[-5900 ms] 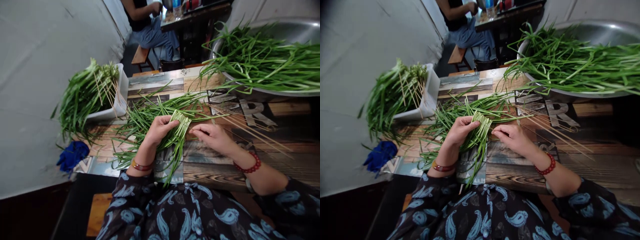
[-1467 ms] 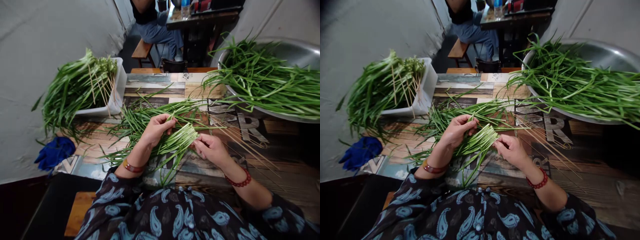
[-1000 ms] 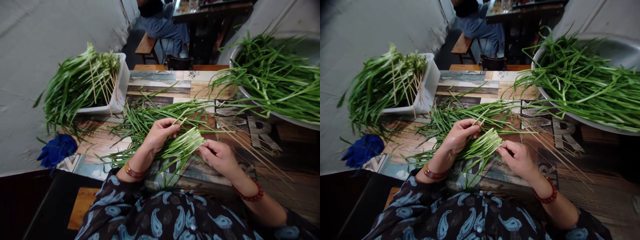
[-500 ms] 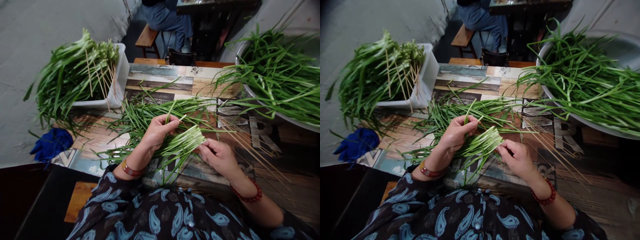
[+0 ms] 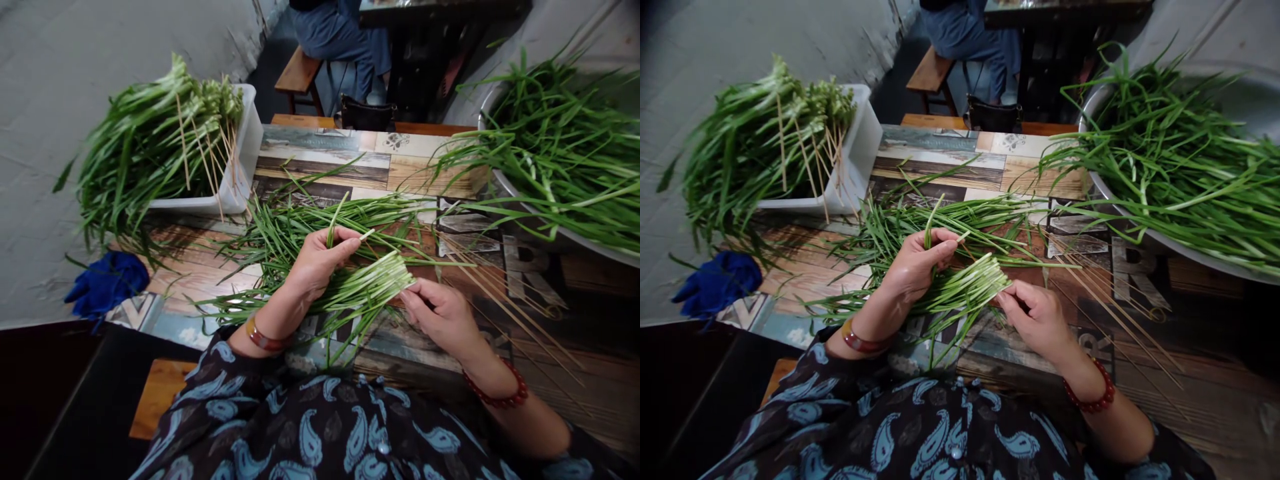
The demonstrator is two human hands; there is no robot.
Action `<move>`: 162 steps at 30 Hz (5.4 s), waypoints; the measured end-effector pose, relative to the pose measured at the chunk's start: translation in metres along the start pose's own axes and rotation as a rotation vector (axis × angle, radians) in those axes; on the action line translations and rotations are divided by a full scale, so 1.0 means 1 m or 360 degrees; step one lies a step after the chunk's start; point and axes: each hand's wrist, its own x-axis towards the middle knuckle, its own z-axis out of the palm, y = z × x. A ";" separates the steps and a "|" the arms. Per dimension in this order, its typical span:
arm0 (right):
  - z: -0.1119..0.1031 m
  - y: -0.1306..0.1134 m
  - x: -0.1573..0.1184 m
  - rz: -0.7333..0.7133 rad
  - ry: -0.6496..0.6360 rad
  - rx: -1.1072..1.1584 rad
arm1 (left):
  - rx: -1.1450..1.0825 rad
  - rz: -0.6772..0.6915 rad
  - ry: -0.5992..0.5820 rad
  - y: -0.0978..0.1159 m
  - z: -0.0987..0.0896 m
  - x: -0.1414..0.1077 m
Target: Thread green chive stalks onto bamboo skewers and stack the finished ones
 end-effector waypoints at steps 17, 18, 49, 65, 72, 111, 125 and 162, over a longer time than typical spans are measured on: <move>-0.001 -0.001 0.000 0.0030 -0.0019 0.0015 | 0.0120 0.0237 0.0046 -0.002 0.004 -0.002; -0.001 -0.001 0.000 0.0029 -0.0019 0.0012 | 0.0133 0.0247 0.0050 -0.002 0.004 -0.002; 0.006 0.003 -0.001 0.0133 -0.0013 0.0071 | 0.1138 0.1117 0.0296 -0.003 0.008 -0.004; 0.008 0.001 0.002 0.0168 0.0004 0.0191 | 0.1100 0.1201 -0.0093 -0.003 0.007 -0.003; 0.007 0.001 0.002 0.0203 -0.0025 0.0295 | 0.0656 0.0623 -0.0285 0.004 -0.003 0.000; 0.006 -0.001 -0.001 0.0030 0.0032 0.0181 | 0.0399 0.0413 -0.0070 0.002 -0.004 0.001; 0.006 -0.003 0.001 0.0082 0.0039 0.0155 | 0.0472 0.0547 0.0022 0.000 -0.003 -0.002; 0.006 -0.003 0.000 0.0140 0.0019 0.0185 | 0.0752 0.0870 0.0130 0.002 0.001 -0.004</move>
